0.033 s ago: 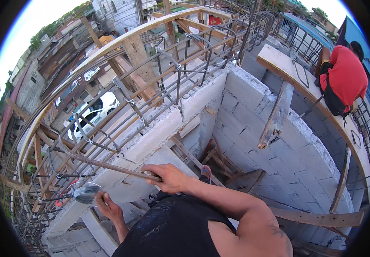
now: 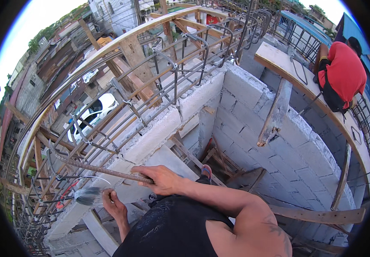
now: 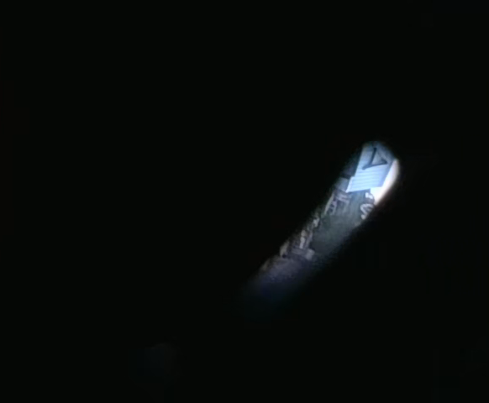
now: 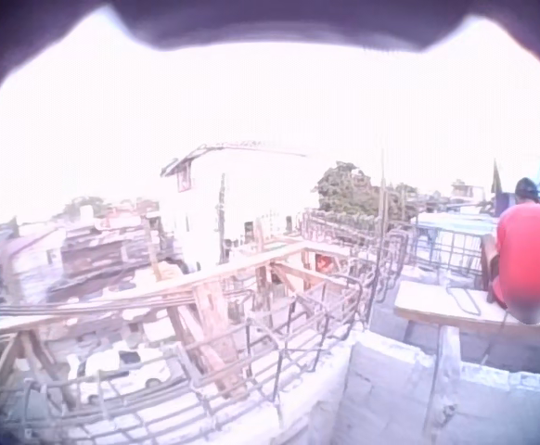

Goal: The person assembles a metal scaffolding structure on a construction site. They repeatedly connect metal poles using wire ties, securing joints by hand while standing on a wooden plank.

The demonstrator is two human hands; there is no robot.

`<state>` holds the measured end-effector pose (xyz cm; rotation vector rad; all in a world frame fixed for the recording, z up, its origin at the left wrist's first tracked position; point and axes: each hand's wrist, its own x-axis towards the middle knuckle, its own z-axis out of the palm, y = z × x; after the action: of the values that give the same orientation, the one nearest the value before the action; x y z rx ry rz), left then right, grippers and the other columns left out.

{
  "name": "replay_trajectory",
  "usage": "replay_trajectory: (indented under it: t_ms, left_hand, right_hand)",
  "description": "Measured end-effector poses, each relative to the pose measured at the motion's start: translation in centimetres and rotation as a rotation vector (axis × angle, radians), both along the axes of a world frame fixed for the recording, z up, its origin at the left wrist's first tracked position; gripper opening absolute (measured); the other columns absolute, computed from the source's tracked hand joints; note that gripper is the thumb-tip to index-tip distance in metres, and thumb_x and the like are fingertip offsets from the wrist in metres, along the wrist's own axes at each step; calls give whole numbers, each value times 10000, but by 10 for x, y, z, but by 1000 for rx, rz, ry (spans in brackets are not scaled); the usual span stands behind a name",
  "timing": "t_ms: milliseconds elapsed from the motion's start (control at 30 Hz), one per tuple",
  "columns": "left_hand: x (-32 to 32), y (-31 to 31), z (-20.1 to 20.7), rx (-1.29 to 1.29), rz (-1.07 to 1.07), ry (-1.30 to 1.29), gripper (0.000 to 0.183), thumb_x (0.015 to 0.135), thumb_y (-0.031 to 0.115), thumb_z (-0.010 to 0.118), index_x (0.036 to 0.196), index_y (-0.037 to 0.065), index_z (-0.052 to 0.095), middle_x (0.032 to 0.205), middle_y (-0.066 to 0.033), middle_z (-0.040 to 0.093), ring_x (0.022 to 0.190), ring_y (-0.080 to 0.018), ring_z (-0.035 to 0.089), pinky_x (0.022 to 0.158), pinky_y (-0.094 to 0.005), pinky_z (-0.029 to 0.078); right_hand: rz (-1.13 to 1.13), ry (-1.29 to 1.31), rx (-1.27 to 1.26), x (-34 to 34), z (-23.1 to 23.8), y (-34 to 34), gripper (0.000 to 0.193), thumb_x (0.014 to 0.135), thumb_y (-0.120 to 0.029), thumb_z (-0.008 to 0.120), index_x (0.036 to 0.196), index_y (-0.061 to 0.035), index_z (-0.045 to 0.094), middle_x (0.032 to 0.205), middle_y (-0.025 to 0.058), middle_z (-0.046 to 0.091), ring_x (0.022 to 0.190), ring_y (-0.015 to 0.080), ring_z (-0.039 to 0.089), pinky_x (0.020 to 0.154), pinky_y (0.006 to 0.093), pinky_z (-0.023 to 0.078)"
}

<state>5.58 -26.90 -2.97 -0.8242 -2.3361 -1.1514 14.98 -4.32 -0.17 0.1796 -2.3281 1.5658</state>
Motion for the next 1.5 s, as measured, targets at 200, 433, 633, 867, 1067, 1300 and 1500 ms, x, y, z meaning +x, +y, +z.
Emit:
replay_trajectory:
  t_ms: [200, 433, 633, 867, 1067, 1300, 1500]
  left_hand:
    - [23, 47, 13, -159, -348, 115, 159, 775, -10, 579, 933, 13, 583, 874, -161, 590, 815, -354, 568, 723, -468, 431]
    - [19, 47, 23, -361, -566, 143, 195, 732, 79, 666, 911, 57, 594, 902, -78, 592, 844, -260, 574, 745, -395, 411]
    - [17, 47, 28, -280, -733, 45, 160, 711, 57, 717, 828, 79, 609, 839, -88, 595, 759, -276, 600, 647, -378, 471]
    - [42, 62, 22, -170, -560, -166, 88, 725, -46, 649, 767, 21, 611, 800, -143, 603, 737, -306, 600, 628, -377, 469]
    - [47, 68, 20, -39, -551, -248, 95, 719, -97, 627, 760, -11, 624, 828, -144, 598, 670, -233, 592, 588, -321, 451]
    - [34, 61, 47, -337, -675, -396, 187, 676, 38, 731, 843, -1, 656, 849, -169, 643, 750, -283, 635, 652, -346, 493]
    - [-18, 45, 42, -683, -943, -487, 425, 697, 242, 760, 1030, 3, 646, 968, -181, 673, 876, -311, 658, 733, -364, 512]
  right_hand:
    - [17, -89, 202, -4, 1, -23, 310, 809, -143, 603, 1093, -50, 523, 1023, 157, 606, 910, 367, 594, 783, 447, 476]
    - [-189, -114, 209, 24, -16, -15, 245, 780, -146, 690, 949, -37, 551, 841, 128, 559, 755, 356, 587, 645, 429, 472]
    - [-102, -294, 215, 35, -15, -12, 334, 841, -311, 639, 985, -32, 526, 907, 177, 573, 831, 392, 583, 701, 462, 459]
    - [-161, -322, 268, 40, -15, -20, 264, 783, -128, 591, 1013, -24, 512, 939, 198, 570, 854, 421, 580, 744, 490, 464]
    - [-110, -384, 226, 40, -8, -10, 218, 804, -166, 573, 933, 3, 521, 890, 225, 587, 875, 420, 581, 748, 492, 448]
    - [-75, -488, 28, 47, -19, -17, 339, 884, -327, 564, 936, 7, 536, 845, 222, 588, 825, 414, 570, 719, 473, 432]
    - [-41, -453, -11, 46, -24, -25, 360, 897, -372, 545, 926, -14, 531, 800, 204, 579, 791, 389, 567, 693, 452, 419]
